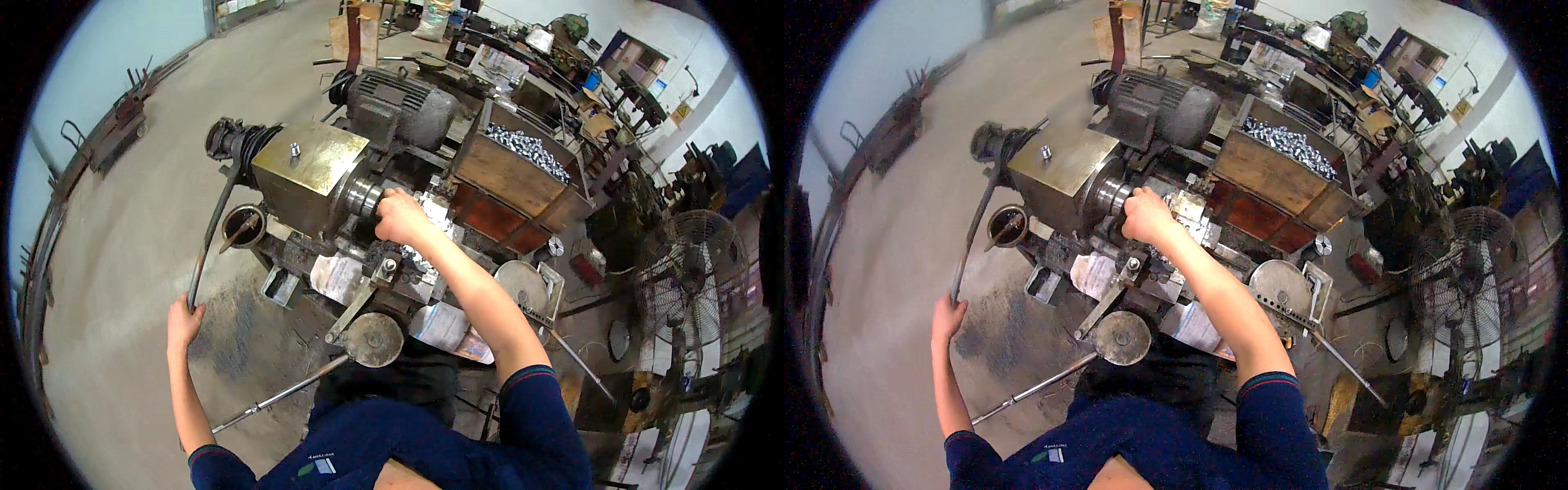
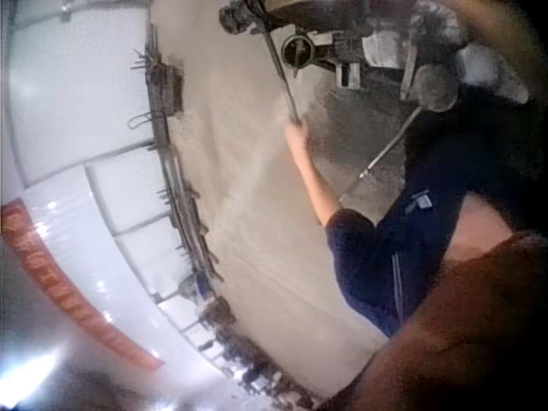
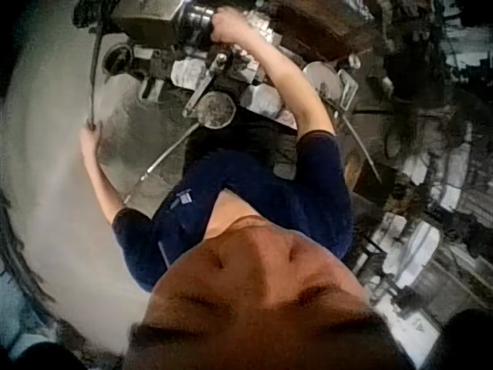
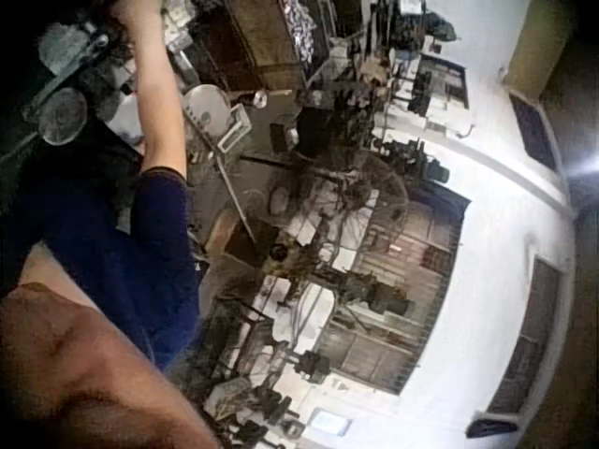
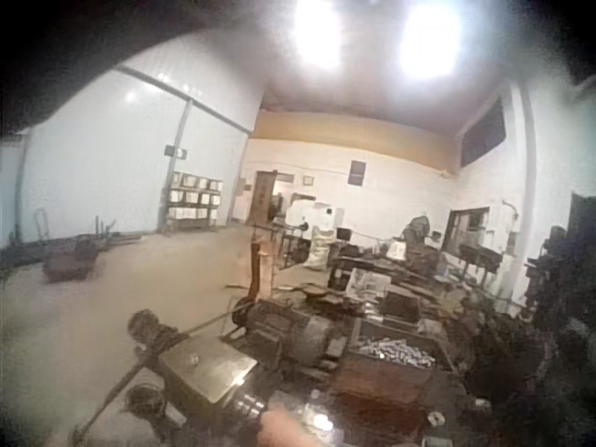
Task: The person operates a lathe machine to process small metal parts, picking pieces from a bin, securing them in the machine, and using hand levers to perform machining actions before placing the finished parts into a separate container.
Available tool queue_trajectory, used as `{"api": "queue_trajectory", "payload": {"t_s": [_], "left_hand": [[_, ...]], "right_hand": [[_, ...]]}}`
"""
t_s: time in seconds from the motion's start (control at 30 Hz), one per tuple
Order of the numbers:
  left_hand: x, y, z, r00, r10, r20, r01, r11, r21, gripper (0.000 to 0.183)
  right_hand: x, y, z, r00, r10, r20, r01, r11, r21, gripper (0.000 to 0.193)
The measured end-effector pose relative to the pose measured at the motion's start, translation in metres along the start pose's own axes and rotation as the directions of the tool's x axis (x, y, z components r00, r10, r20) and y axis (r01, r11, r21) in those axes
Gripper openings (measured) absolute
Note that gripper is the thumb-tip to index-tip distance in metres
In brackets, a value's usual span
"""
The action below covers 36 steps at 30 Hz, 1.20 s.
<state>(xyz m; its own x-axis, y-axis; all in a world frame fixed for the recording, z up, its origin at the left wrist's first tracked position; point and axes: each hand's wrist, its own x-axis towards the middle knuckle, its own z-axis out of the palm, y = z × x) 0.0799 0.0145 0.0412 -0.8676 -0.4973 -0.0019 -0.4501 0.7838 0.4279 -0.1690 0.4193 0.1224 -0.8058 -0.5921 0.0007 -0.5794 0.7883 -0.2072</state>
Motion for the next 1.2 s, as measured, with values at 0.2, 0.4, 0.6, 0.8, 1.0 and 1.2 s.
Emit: {"api": "queue_trajectory", "payload": {"t_s": [0.2,0.4,0.6,0.8,1.0,1.2], "left_hand": [[0.002,0.007,0.0,1.0,0.011,-0.018,-0.009,0.995,0.1,0.029],[0.006,-0.012,-0.008,0.999,-0.02,-0.035,0.029,0.962,0.27,0.024],[0.09,-0.085,-0.05,0.98,0.114,-0.161,-0.01,0.846,0.534,0.014],[0.11,-0.079,-0.046,0.979,-0.019,-0.204,0.098,0.918,0.385,0.02],[0.075,0.012,0.042,0.86,0.065,-0.507,-0.284,0.885,-0.369,0.026],[0.066,0.029,0.218,0.933,0.21,0.291,-0.225,0.974,0.019,0.039]], "right_hand": [[0.008,-0.009,-0.004,0.956,0.29,-0.042,-0.263,0.912,0.316,0.029],[0.01,-0.017,0.001,0.955,0.09,-0.283,-0.027,0.975,0.218,0.023],[0.01,-0.017,0.0,0.952,0.137,-0.273,-0.064,0.964,0.26,0.026],[-0.006,-0.016,-0.013,0.97,0.07,-0.233,0.002,0.955,0.297,0.025],[-0.086,0.014,-0.043,0.87,-0.043,-0.491,0.169,0.962,0.215,0.028],[-0.212,0.069,-0.061,0.833,0.485,-0.267,-0.403,0.862,0.307,0.034]]}}
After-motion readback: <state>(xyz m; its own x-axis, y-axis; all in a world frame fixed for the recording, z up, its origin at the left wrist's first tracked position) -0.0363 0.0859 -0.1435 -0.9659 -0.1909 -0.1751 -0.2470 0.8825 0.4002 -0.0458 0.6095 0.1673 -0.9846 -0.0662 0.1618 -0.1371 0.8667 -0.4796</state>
